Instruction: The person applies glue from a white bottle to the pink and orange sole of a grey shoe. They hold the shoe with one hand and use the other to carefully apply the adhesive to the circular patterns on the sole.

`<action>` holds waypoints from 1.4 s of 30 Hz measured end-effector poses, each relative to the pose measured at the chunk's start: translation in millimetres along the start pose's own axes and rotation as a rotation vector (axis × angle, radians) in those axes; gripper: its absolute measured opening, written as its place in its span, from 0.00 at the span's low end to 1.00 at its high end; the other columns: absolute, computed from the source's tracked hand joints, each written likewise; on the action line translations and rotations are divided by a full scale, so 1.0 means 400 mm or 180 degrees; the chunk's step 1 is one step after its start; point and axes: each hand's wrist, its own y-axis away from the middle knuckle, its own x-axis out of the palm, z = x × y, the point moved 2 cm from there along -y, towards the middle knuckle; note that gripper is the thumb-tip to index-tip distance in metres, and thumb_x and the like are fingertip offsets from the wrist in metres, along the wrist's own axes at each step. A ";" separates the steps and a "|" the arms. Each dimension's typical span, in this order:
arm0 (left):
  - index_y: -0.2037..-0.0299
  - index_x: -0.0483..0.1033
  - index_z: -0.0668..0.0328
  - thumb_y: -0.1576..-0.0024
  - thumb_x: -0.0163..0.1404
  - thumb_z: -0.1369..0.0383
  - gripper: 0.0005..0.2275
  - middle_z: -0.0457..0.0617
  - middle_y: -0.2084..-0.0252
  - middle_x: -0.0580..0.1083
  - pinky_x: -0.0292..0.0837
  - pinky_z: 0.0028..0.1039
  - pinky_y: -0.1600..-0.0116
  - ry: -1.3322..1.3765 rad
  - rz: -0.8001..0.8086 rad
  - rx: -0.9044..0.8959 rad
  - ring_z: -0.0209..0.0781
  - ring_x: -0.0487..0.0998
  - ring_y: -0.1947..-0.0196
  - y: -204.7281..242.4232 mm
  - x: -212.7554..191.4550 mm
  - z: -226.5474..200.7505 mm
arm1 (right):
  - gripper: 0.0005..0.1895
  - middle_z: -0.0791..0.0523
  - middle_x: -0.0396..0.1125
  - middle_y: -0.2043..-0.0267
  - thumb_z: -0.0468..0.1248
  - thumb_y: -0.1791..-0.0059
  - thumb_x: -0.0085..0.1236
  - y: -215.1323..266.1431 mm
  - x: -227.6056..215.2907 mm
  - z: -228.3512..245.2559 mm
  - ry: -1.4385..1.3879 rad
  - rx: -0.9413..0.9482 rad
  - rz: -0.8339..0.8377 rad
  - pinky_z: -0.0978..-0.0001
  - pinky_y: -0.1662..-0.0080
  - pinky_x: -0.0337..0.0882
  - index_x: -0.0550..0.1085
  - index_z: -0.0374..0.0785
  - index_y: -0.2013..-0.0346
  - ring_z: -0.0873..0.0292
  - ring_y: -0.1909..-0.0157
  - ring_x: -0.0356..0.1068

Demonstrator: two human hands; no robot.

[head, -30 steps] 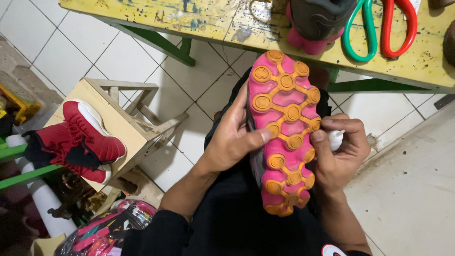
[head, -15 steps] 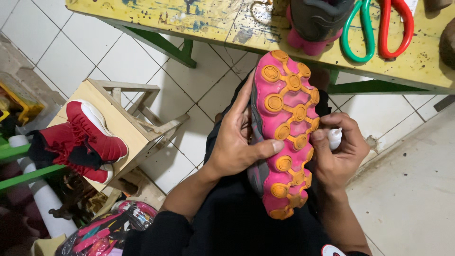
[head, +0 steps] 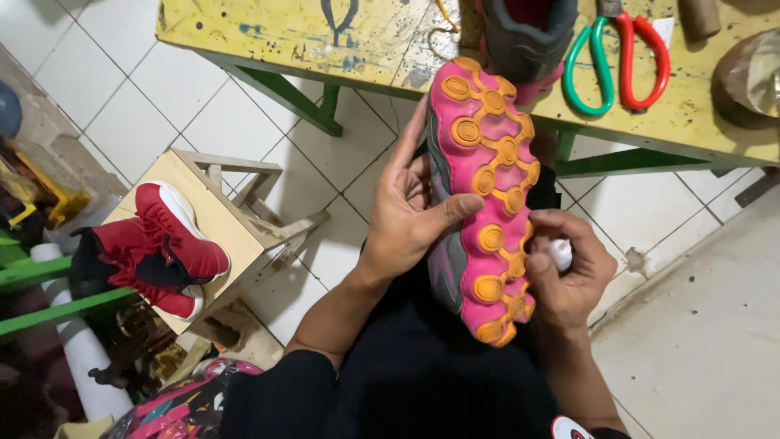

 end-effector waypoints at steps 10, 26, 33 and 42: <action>0.27 0.39 0.61 0.52 0.60 0.70 0.46 0.59 0.43 0.70 0.77 0.31 0.43 -0.0184 0.0082 0.0192 0.40 0.75 0.48 0.026 0.056 -0.058 | 0.14 0.52 0.66 0.65 0.41 0.50 0.51 -0.025 -0.032 0.077 0.0427 -0.0497 0.0358 0.75 0.62 0.64 0.69 0.33 0.57 0.63 0.66 0.65; 0.38 0.61 0.70 0.38 0.53 0.65 0.23 0.64 0.50 0.74 0.78 0.45 0.49 0.1545 -0.0045 0.0440 0.54 0.78 0.51 -0.125 0.021 0.023 | 0.32 0.51 0.61 0.79 0.44 0.63 0.68 -0.015 -0.058 0.032 -0.0379 -0.1242 0.0193 0.74 0.72 0.60 0.69 0.18 0.59 0.65 0.79 0.58; 0.39 0.63 0.68 0.38 0.52 0.66 0.20 0.62 0.50 0.74 0.76 0.43 0.45 0.1692 0.0133 0.0451 0.52 0.77 0.49 -0.166 0.041 0.001 | 0.31 0.49 0.64 0.73 0.47 0.64 0.70 -0.062 -0.028 0.045 -0.0311 -0.1340 0.0048 0.75 0.72 0.59 0.71 0.23 0.62 0.65 0.77 0.56; 0.38 0.61 0.67 0.37 0.51 0.66 0.21 0.63 0.47 0.72 0.73 0.45 0.42 0.1766 0.0166 0.0567 0.53 0.75 0.46 -0.167 0.000 -0.029 | 0.24 0.51 0.62 0.80 0.42 0.64 0.70 -0.103 0.028 0.126 -0.0434 -0.1271 0.0472 0.75 0.75 0.62 0.73 0.24 0.67 0.66 0.80 0.56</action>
